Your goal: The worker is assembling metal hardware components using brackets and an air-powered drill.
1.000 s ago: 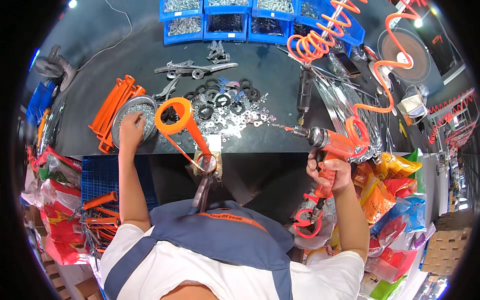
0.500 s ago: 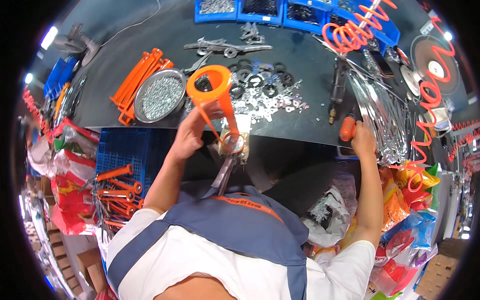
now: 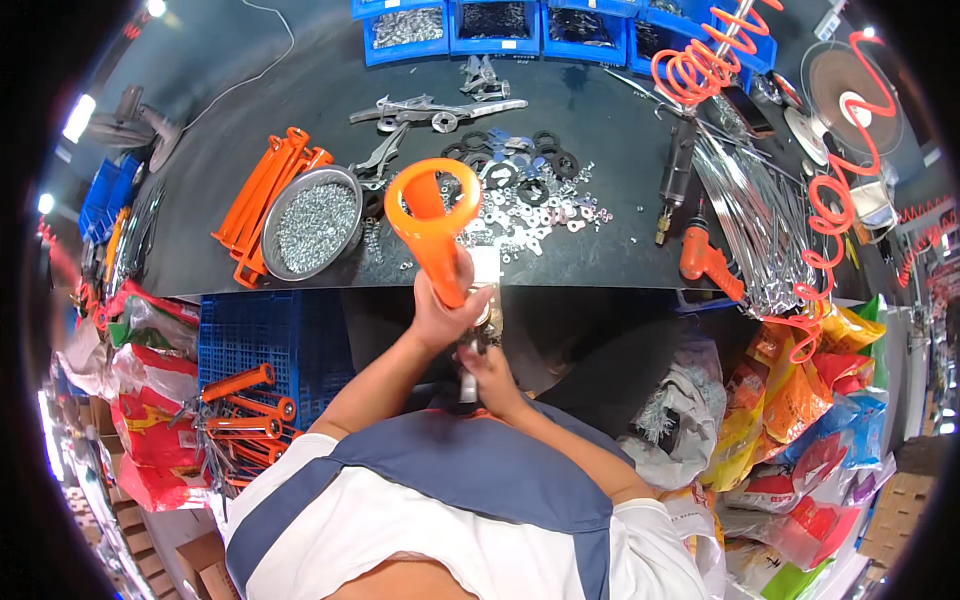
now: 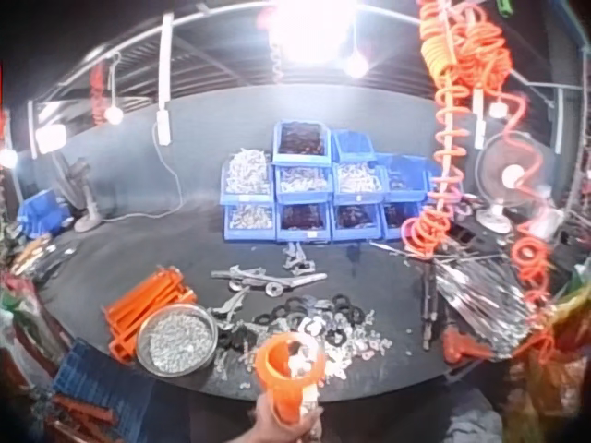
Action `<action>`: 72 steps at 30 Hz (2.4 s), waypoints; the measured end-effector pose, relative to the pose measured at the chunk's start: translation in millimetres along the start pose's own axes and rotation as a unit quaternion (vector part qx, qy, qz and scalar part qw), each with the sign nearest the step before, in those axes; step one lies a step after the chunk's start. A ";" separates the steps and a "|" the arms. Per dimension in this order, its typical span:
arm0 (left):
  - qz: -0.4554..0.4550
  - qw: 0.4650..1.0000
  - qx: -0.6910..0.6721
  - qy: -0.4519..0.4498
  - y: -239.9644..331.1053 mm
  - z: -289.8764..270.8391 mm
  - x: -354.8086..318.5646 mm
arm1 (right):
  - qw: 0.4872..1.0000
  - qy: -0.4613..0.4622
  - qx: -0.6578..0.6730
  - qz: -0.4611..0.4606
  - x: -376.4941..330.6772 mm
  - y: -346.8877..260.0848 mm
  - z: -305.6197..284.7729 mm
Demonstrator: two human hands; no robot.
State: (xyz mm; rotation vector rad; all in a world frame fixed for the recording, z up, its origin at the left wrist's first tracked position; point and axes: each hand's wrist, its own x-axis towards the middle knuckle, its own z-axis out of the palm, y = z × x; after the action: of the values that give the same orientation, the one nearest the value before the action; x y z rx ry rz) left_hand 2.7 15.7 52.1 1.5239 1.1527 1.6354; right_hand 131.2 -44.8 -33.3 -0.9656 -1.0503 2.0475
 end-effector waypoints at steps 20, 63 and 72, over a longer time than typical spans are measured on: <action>-0.024 0.922 -0.378 -0.079 54.1 -58.3 -25.6 | 0.758 0.079 -0.527 -0.376 -5.0 -27.6 -36.1; -0.126 0.952 -0.253 -0.120 9.6 -49.0 -59.0 | 0.639 -0.050 -0.425 -0.639 36.5 -201.5 74.3; -0.103 0.955 -0.247 -0.130 6.6 -38.4 -59.5 | 0.623 -0.089 -0.419 -0.655 18.1 -210.8 54.8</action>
State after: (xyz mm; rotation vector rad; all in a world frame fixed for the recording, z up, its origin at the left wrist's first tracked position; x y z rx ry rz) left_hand -25.6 -46.9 33.3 1.2033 0.6678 1.3963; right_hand 118.9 49.3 163.6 -0.0741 -2.0229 0.3410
